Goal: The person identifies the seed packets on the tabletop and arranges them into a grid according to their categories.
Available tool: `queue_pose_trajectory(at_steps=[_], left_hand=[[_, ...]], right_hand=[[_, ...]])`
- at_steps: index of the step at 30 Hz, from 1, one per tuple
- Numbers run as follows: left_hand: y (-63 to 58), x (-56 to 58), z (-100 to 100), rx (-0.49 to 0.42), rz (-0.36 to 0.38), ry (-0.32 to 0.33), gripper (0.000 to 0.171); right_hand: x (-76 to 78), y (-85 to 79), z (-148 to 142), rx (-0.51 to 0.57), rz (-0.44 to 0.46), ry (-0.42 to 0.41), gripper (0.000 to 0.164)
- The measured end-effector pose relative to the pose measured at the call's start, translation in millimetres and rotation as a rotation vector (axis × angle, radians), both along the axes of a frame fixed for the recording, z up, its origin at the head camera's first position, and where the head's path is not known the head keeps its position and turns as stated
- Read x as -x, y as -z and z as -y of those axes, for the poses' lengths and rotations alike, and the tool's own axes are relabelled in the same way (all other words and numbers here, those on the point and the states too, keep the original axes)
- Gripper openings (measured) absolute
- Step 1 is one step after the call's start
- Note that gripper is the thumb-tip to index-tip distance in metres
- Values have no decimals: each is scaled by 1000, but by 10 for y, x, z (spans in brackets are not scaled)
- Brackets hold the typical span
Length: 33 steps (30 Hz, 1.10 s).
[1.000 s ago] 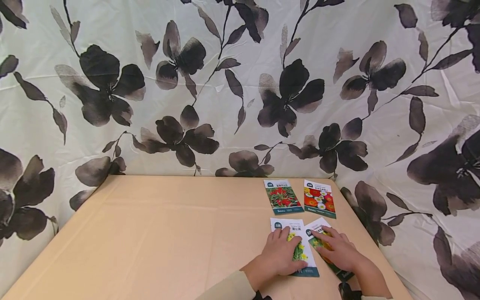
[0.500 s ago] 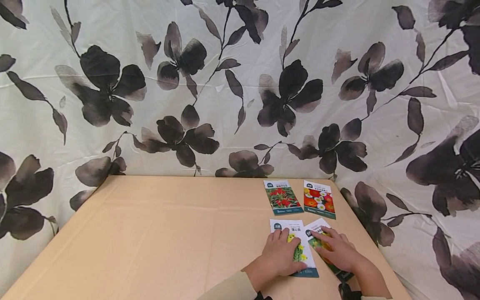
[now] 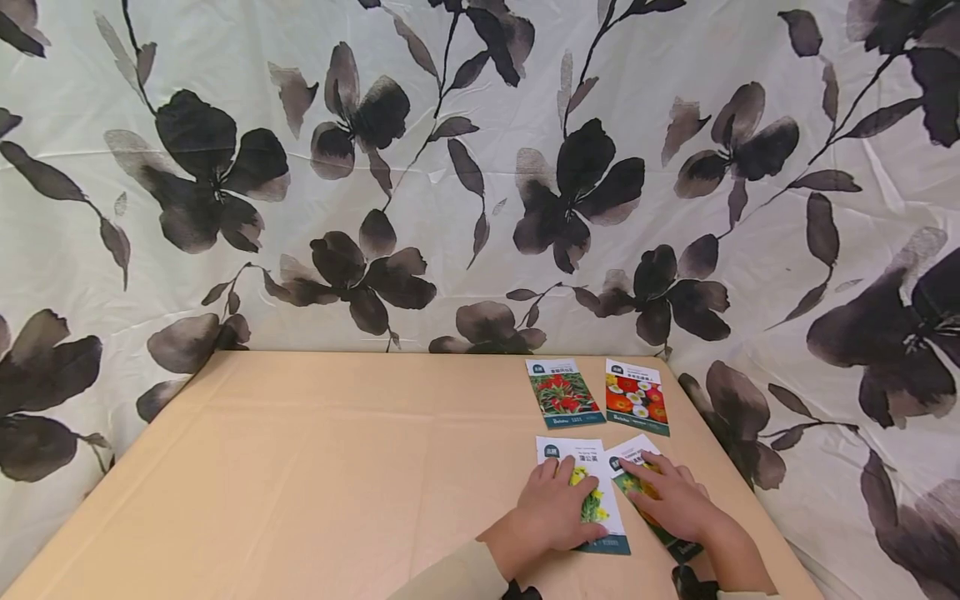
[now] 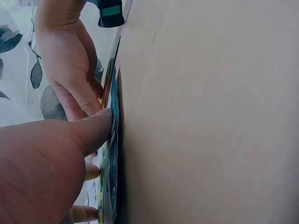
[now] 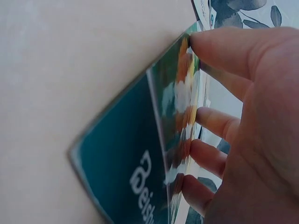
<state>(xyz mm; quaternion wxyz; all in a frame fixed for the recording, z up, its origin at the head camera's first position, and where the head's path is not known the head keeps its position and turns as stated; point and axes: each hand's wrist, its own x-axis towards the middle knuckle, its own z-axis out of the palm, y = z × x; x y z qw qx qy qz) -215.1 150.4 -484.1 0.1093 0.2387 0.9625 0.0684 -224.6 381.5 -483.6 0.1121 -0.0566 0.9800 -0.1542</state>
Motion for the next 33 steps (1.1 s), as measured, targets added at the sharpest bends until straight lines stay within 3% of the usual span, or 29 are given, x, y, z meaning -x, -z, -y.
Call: queue_pose_trajectory(at_steps=[16,27,33], left_hand=[[-18,-5,90,-14,19,7,65],[-34,24,79,-22,44,46,56],[-27,17,68,-16,8,56,53]], right_hand=[[-27,-39,65,-20,4,16,61],[-35,-32,70,-26,-3,21,61],[-29,-37,78,-40,-3,19,61]])
